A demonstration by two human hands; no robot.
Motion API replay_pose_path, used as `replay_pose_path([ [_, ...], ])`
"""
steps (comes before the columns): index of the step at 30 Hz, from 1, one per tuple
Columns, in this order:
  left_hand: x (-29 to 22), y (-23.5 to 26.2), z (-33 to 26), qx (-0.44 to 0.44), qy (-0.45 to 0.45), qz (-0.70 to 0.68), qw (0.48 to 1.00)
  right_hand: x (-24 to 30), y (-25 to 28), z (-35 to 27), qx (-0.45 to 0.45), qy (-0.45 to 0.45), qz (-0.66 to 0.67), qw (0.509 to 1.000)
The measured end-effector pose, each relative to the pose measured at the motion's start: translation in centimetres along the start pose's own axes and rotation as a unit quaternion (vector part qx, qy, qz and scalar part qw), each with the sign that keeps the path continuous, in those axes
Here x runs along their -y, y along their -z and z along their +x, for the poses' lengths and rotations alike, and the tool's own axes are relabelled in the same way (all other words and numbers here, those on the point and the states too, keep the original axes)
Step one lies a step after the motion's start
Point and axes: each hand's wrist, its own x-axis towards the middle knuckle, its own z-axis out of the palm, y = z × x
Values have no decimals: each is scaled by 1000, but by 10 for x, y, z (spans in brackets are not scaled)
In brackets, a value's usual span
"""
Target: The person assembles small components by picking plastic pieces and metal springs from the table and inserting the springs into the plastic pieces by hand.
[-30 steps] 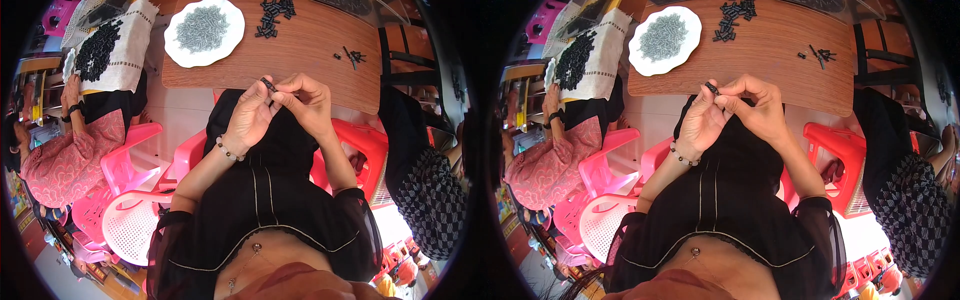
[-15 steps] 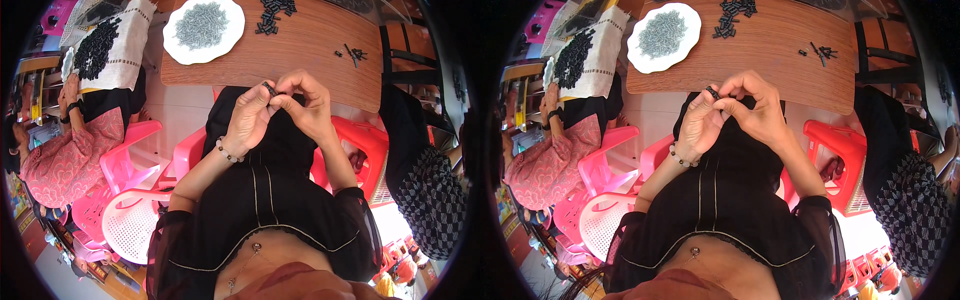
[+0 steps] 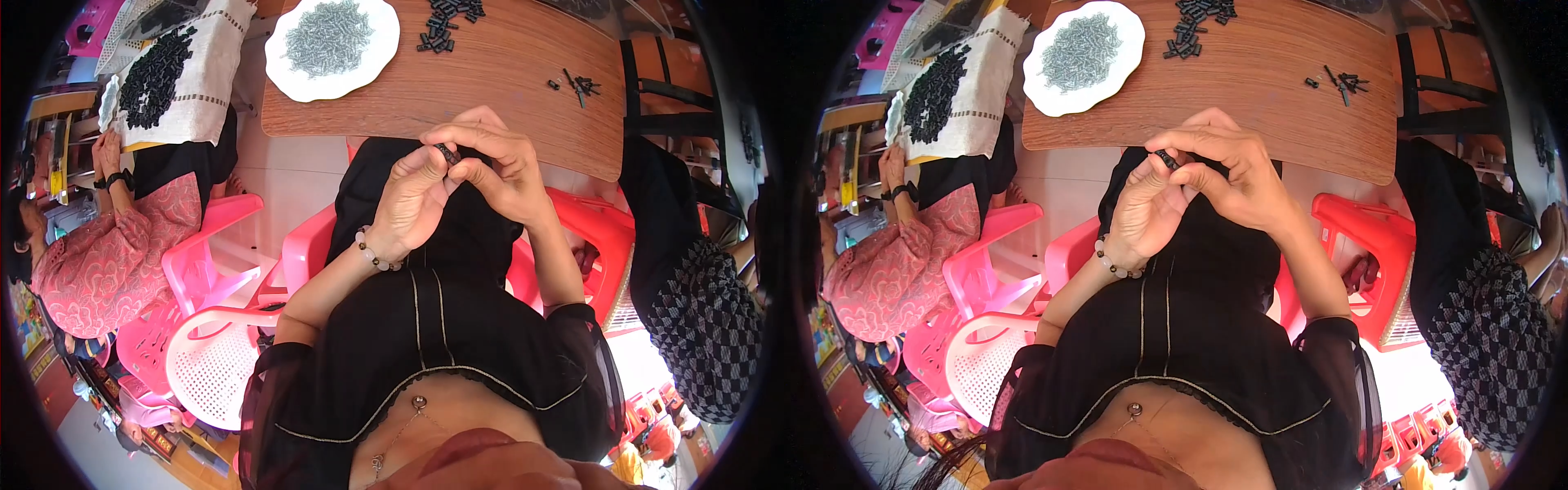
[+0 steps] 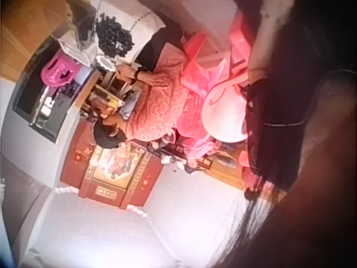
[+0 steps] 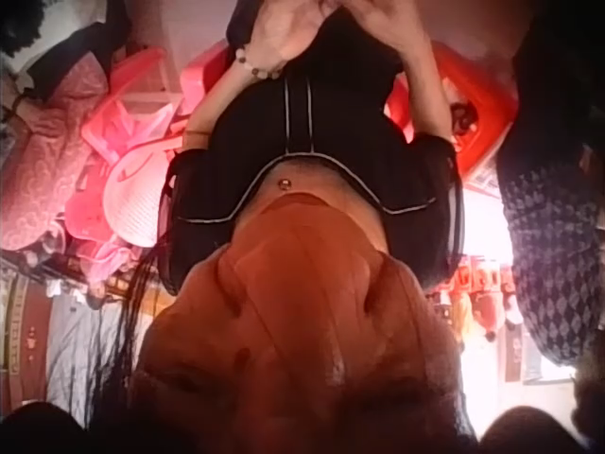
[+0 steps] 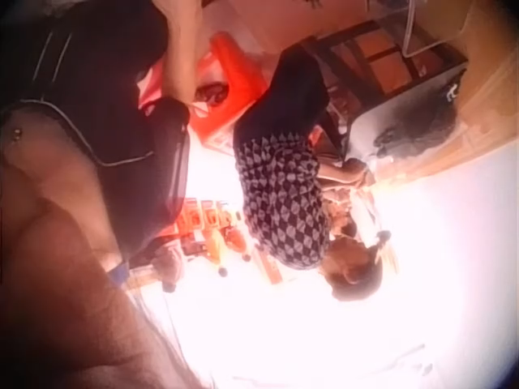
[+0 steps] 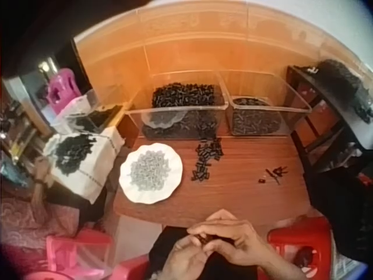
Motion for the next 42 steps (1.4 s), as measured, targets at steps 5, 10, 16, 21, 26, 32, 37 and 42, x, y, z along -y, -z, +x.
replay_pose_path([
  [5,2,-3,-2,-7,3,-20,1000,-2,-1,-2,-13,-7,5,1000],
  [10,2,-3,-1,-11,9,-22,1000,-4,-4,-3,-30,-4,-12,999],
  [16,0,1,1,3,10,-4,1000,-8,-8,-3,-56,11,19,998],
  [21,-4,-10,7,-15,30,-15,999,-11,-3,-4,-52,-8,74,996],
  [26,-5,-7,11,3,23,-34,999,-11,5,-9,-69,-51,103,991],
  [32,-2,-6,11,8,19,-21,1000,-8,7,-5,-94,16,4,995],
  [37,-4,-9,12,10,28,-13,999,-14,6,-5,-121,27,-66,990],
  [42,-5,-5,21,-18,43,-30,998,-15,18,4,-143,36,-102,984],
])
